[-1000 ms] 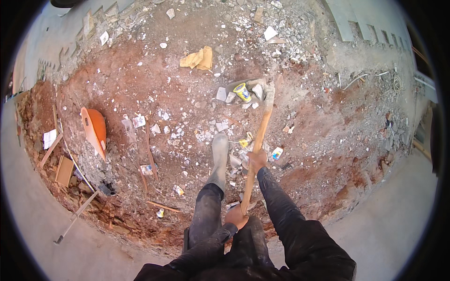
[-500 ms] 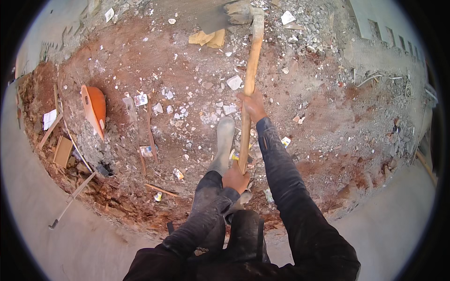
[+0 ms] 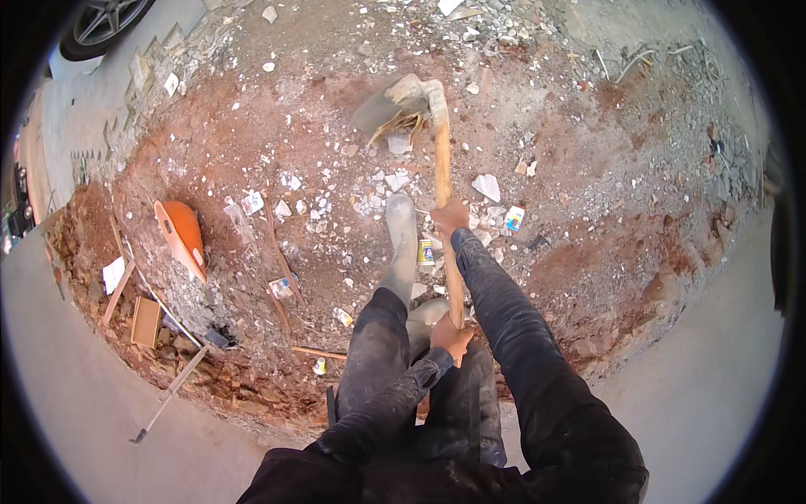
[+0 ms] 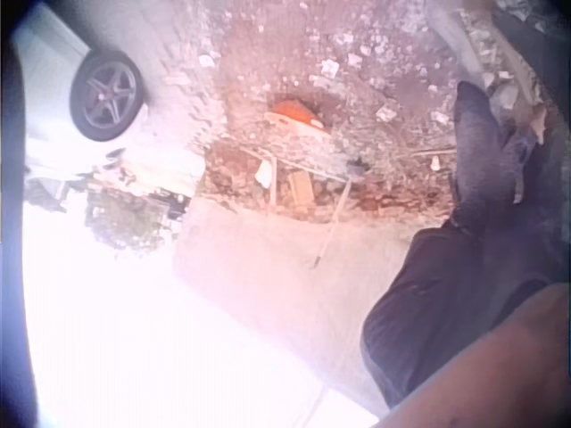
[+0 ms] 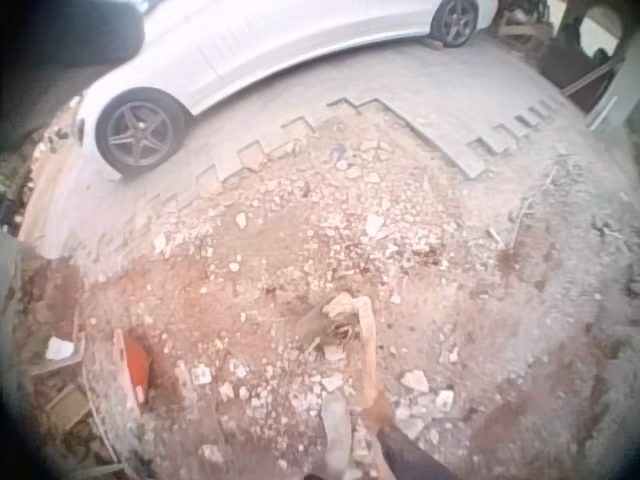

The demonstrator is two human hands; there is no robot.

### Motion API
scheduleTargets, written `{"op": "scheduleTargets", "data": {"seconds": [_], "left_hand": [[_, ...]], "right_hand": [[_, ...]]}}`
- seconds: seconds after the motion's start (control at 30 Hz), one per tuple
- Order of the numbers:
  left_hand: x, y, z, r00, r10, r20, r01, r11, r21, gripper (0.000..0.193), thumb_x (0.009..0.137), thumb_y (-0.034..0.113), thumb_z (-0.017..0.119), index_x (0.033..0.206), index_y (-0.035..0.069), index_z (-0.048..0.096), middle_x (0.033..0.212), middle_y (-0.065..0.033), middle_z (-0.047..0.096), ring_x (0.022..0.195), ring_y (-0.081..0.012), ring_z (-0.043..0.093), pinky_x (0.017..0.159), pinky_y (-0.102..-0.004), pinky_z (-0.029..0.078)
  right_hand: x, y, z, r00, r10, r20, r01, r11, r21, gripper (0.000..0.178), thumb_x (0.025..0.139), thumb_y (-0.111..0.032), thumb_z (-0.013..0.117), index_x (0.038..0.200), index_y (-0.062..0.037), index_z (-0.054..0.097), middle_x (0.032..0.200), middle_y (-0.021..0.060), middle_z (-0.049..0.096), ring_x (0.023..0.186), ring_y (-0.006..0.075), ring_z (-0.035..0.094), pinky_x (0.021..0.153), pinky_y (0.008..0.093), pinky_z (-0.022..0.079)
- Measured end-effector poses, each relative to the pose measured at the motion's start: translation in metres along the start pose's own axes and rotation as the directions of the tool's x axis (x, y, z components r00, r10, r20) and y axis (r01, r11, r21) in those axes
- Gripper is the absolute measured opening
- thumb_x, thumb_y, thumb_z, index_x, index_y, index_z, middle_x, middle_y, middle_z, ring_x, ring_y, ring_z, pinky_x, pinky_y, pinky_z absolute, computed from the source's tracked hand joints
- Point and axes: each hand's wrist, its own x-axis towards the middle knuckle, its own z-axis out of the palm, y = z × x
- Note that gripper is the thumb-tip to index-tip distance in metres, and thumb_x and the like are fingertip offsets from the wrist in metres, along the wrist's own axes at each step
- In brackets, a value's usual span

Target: The person collects construction debris from the ground using a hoe and a plastic basin, then carries the basin to a green wheelbarrow and dumps the contents. The person repeats this process multiple times.

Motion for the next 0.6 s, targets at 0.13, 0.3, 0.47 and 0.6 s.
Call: {"op": "scheduleTargets", "data": {"seconds": [0.13, 0.3, 0.47, 0.6], "left_hand": [[-0.054, -0.068, 0.015, 0.998, -0.039, 0.046, 0.031, 0.984, 0.175, 0.035, 0.070, 0.012, 0.064, 0.101, -0.002, 0.054, 0.069, -0.0102, 0.061, 0.049, -0.0194, 0.060, 0.044, -0.0320, 0.050], [-0.131, -0.184, 0.003, 0.983, 0.163, 0.090, -0.178, 0.680, 0.711, 0.051, 0.068, 0.030, 0.068, 0.111, 0.006, 0.054, 0.081, -0.0223, 0.064, 0.084, -0.0399, 0.062, 0.075, -0.0478, 0.050], [-0.158, -0.193, 0.013, 0.995, 0.083, 0.055, -0.087, 0.461, 0.883, 0.043, 0.070, 0.029, 0.067, 0.104, 0.007, 0.052, 0.079, -0.0202, 0.064, 0.077, -0.0399, 0.063, 0.070, -0.0496, 0.050], [-0.037, -0.113, 0.043, 0.935, 0.344, 0.088, -0.196, 0.293, 0.936, 0.035, 0.072, 0.027, 0.065, 0.095, 0.006, 0.050, 0.076, -0.0206, 0.064, 0.073, -0.0401, 0.063, 0.066, -0.0513, 0.050]], "right_hand": [[-0.100, 0.066, -0.019, 0.957, 0.282, 0.070, -0.286, 0.957, 0.055, 0.038, 0.066, -0.022, 0.066, 0.095, 0.0023, 0.060, 0.091, 0.0241, 0.065, 0.087, 0.0377, 0.064, 0.077, 0.0436, 0.051], [-0.250, 0.158, -0.015, 0.865, 0.465, 0.188, -0.476, 0.640, 0.603, 0.036, 0.066, -0.014, 0.067, 0.096, 0.0019, 0.054, 0.067, 0.0137, 0.061, 0.049, 0.0224, 0.060, 0.046, 0.0347, 0.049], [-0.308, 0.170, -0.056, 0.874, 0.454, 0.174, -0.324, 0.278, 0.904, 0.029, 0.071, -0.003, 0.062, 0.095, 0.0006, 0.048, 0.061, 0.0054, 0.053, 0.042, 0.0141, 0.053, 0.037, 0.0285, 0.044], [-0.160, 0.189, -0.091, 0.947, 0.323, 0.003, -0.063, 0.175, 0.983, 0.029, 0.074, -0.006, 0.064, 0.095, 0.0013, 0.046, 0.062, 0.0044, 0.052, 0.041, 0.0132, 0.051, 0.035, 0.0292, 0.043]]}}
